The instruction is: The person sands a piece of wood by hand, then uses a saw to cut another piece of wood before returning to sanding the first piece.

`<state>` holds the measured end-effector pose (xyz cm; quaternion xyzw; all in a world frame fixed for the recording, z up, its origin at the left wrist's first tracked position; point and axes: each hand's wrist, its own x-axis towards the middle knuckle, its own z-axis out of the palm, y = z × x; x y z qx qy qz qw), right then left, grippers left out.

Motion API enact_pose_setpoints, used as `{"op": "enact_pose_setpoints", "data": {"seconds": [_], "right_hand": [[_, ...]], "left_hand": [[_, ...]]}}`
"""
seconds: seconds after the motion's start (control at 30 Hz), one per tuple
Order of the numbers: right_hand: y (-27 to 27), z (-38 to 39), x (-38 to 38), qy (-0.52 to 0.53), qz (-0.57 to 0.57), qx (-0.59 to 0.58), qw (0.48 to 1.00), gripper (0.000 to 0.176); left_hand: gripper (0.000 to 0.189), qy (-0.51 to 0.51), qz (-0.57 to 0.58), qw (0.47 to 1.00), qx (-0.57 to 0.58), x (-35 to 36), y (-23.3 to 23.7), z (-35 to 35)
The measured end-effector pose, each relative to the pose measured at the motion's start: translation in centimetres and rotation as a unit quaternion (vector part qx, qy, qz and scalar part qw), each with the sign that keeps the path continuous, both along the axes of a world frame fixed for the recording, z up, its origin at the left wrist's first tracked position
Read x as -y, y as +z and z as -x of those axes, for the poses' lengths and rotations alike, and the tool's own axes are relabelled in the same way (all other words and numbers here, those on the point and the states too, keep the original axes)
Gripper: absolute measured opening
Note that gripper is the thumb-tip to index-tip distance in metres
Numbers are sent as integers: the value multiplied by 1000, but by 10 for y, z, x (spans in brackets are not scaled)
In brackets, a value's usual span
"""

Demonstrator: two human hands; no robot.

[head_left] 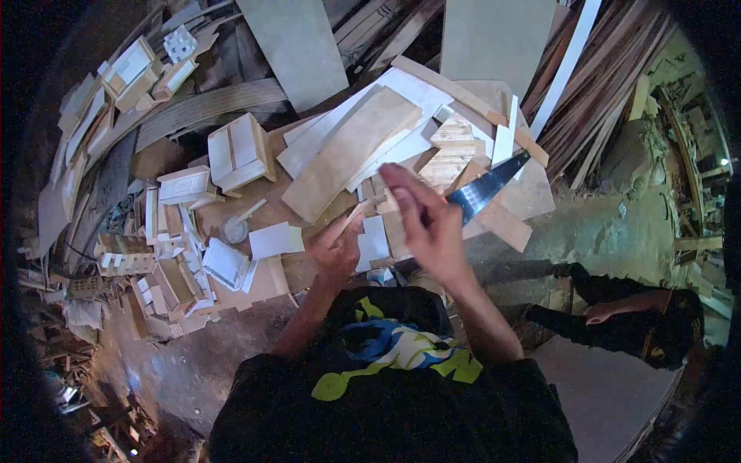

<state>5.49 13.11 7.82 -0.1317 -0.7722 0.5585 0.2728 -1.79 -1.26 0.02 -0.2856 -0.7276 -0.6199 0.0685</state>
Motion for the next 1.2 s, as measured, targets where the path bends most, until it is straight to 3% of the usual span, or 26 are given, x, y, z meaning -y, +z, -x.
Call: {"op": "enact_pose_setpoints", "data": {"seconds": [0.07, 0.13, 0.2, 0.23, 0.33, 0.37, 0.47, 0.53, 0.57, 0.67, 0.8, 0.97, 1.07, 1.13, 1.2], "right_hand": [[2, 1, 15, 32, -66, -55, 996, 31], [2, -1, 19, 16, 20, 25, 999, 31], [-19, 7, 14, -12, 74, 11, 997, 31], [-21, 6, 18, -13, 2, -34, 999, 30], [-8, -1, 27, -17, 29, 30, 999, 30], [-26, 10, 17, -57, -8, -46, 997, 30], [-19, 4, 24, -57, 19, 11, 998, 29], [-19, 6, 25, -59, -24, -40, 997, 31], [-28, 12, 14, -64, -15, -50, 997, 31], [-36, 17, 10, -77, -33, -49, 995, 30], [-4, 3, 12, -33, 75, 41, 996, 30], [-15, 5, 26, -60, -36, -23, 997, 31], [-23, 11, 1, -100, -6, -17, 995, 34], [-20, 1, 17, -79, -91, 47, 992, 31], [-12, -3, 19, -58, -99, 22, 993, 31]], "left_hand": [[18, -4, 0, 1000, -31, -3, 6, -3], [18, 6, -16, 1000, -24, -5, 8, -3], [17, 17, -21, 1000, -12, -10, 3, -4], [17, 23, -25, 999, -7, -15, 1, -3], [19, 33, -42, 998, 34, -20, 14, -13], [19, 30, -36, 998, 34, -22, 14, -14], [21, 39, -48, 997, 34, -31, 15, -13], [22, 62, -80, 994, 41, -34, 13, -18], [29, 43, -5, 996, 73, -28, 13, -17], [27, -3, 11, 993, 119, -32, 16, -23], [32, -12, -26, 997, 75, -31, 13, -25], [34, 3, -40, 992, 119, -33, -3, -26], [33, -10, -39, 994, 105, -38, 11, -27], [33, -1, -52, 994, 95, -40, 4, -26], [32, -6, -57, 993, 99, -36, 0, -25]]}}
